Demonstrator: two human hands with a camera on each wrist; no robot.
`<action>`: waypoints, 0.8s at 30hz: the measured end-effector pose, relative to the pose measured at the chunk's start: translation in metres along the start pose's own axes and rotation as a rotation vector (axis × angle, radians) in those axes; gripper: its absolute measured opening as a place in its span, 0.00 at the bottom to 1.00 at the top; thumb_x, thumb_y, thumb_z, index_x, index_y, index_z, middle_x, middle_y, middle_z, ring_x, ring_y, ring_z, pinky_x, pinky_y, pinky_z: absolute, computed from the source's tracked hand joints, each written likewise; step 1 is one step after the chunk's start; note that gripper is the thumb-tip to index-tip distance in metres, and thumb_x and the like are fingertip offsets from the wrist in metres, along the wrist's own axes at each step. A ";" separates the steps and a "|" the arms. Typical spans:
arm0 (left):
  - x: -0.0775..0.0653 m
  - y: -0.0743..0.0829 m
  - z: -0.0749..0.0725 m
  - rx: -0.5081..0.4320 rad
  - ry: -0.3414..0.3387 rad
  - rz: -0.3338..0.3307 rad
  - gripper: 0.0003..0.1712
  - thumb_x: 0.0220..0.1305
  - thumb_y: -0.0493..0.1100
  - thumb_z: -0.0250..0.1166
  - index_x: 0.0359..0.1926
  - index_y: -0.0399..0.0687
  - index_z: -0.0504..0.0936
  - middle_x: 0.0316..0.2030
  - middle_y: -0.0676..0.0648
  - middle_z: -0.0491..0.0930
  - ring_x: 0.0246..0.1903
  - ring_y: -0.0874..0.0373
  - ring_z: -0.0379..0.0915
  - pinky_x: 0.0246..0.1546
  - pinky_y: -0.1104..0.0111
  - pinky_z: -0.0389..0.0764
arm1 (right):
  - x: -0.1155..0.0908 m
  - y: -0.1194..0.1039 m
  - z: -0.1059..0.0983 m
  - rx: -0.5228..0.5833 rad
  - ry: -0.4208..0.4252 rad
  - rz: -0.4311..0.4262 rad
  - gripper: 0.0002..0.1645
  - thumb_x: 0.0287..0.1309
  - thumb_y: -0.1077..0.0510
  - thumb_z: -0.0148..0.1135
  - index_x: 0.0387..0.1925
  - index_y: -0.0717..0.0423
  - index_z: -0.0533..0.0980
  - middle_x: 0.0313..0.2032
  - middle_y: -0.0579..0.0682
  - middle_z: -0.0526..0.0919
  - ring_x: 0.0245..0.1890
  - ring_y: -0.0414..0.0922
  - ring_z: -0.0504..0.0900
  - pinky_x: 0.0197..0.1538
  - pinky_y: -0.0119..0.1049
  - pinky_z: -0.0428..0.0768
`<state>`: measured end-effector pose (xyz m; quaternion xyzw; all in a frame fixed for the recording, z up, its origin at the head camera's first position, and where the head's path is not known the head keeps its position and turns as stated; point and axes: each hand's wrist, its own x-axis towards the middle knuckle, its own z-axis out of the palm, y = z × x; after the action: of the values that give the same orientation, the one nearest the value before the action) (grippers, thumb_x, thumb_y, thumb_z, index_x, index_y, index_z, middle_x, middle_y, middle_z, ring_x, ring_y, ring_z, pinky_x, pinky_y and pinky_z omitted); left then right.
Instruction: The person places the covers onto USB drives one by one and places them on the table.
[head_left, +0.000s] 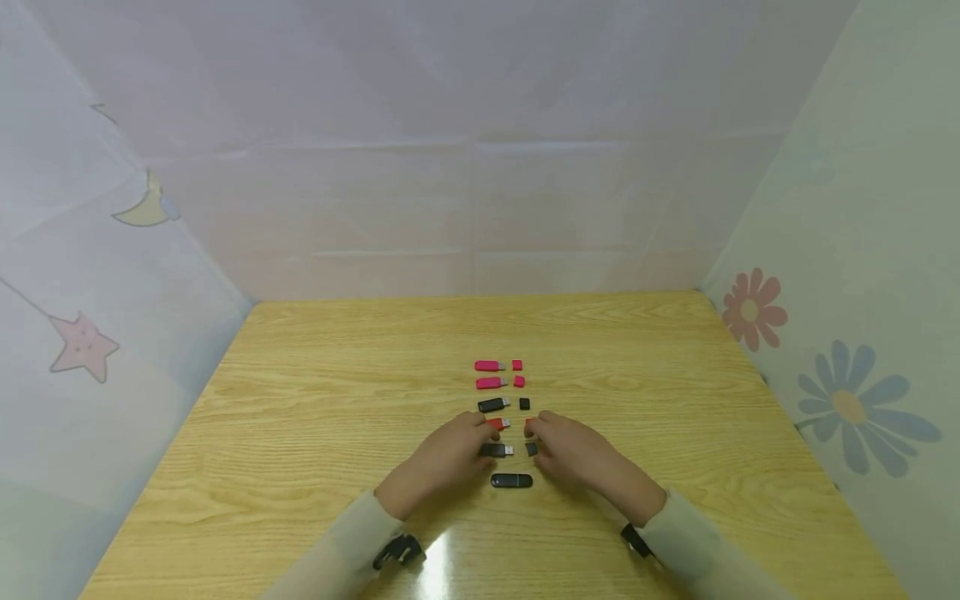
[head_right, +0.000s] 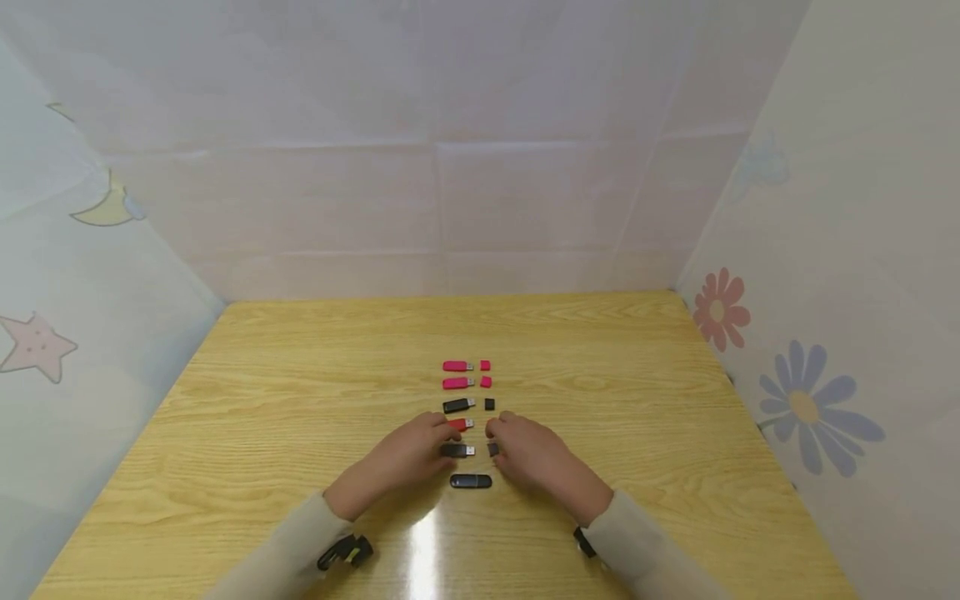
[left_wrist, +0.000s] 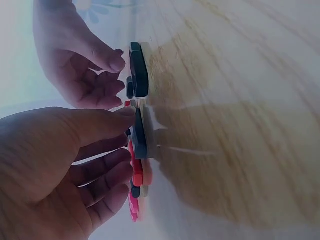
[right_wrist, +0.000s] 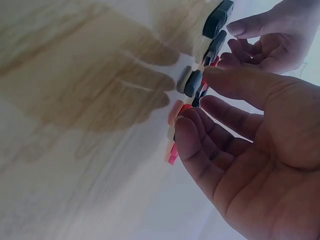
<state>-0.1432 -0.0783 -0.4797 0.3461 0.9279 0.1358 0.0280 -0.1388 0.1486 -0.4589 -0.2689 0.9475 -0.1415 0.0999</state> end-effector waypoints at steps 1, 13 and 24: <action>0.000 0.000 0.000 0.000 0.002 0.001 0.15 0.63 0.46 0.73 0.48 0.46 0.85 0.42 0.51 0.82 0.45 0.58 0.77 0.48 0.68 0.80 | 0.001 0.000 0.001 0.003 -0.006 0.001 0.17 0.58 0.60 0.73 0.48 0.56 0.79 0.42 0.49 0.81 0.36 0.42 0.79 0.41 0.42 0.81; 0.005 -0.003 0.004 0.034 0.013 0.011 0.09 0.62 0.45 0.73 0.40 0.48 0.85 0.36 0.54 0.79 0.38 0.62 0.74 0.41 0.71 0.79 | 0.006 0.000 0.004 -0.030 -0.026 -0.024 0.15 0.56 0.62 0.74 0.44 0.56 0.79 0.37 0.47 0.78 0.32 0.40 0.75 0.37 0.40 0.79; 0.007 -0.004 0.006 0.051 -0.002 0.001 0.07 0.63 0.46 0.73 0.37 0.50 0.85 0.33 0.55 0.78 0.35 0.63 0.72 0.38 0.72 0.78 | 0.008 -0.003 0.004 -0.043 -0.015 -0.025 0.12 0.57 0.63 0.74 0.41 0.56 0.79 0.37 0.48 0.79 0.34 0.41 0.78 0.39 0.41 0.81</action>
<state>-0.1501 -0.0756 -0.4865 0.3473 0.9308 0.1118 0.0199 -0.1428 0.1412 -0.4625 -0.2837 0.9461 -0.1203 0.0994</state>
